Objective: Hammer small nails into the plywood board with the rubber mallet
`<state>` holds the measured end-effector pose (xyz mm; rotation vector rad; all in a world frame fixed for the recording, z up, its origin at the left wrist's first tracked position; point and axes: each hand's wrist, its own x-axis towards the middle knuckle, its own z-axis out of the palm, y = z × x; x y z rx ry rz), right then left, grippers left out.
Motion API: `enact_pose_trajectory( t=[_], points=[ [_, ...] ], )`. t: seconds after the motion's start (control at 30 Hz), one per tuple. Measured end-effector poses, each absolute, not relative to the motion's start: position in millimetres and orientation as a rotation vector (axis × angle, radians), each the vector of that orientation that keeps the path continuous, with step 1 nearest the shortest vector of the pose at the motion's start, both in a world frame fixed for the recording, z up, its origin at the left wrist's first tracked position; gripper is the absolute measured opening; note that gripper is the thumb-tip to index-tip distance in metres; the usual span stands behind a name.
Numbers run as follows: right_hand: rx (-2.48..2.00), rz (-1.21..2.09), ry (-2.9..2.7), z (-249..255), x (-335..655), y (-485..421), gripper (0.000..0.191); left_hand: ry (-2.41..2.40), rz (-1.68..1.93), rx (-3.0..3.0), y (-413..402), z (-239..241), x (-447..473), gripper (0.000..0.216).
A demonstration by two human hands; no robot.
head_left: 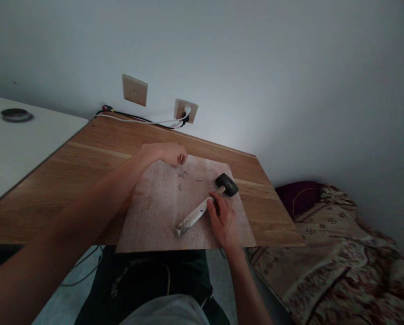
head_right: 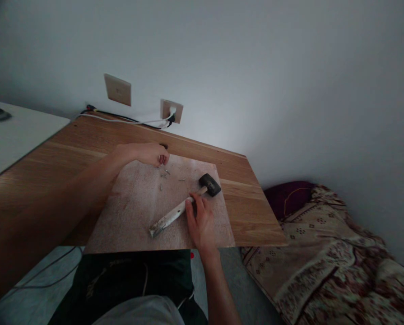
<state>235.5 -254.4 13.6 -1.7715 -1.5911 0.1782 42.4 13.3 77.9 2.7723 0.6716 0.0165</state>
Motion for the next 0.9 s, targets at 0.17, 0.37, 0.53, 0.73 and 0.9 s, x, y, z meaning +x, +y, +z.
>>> enact_pose_trajectory(
  t=[0.17, 0.37, 0.53, 0.73, 0.9],
  points=[
    [-1.765, 0.171, -1.585, 15, 235, -254, 0.044, 0.667, 0.019, 2.734, 15, 76, 42, 0.032],
    [-1.757, 0.162, -1.601, 15, 234, -254, 0.042, 0.709, 0.013, 2.719, 13, 81, 36, 0.034],
    [-1.752, 0.161, -1.594, 15, 234, -255, 0.041, 0.748, -0.006, 2.699, 12, 86, 32, 0.031],
    [-1.777, 0.166, -1.587, 13, 235, -254, 0.043, 0.802, -0.034, 2.702, 17, 87, 28, 0.038],
    [-1.758, 0.151, -1.594, 14, 234, -254, 0.043, 0.792, 0.0, 2.731, 24, 84, 23, 0.033]
  ],
)
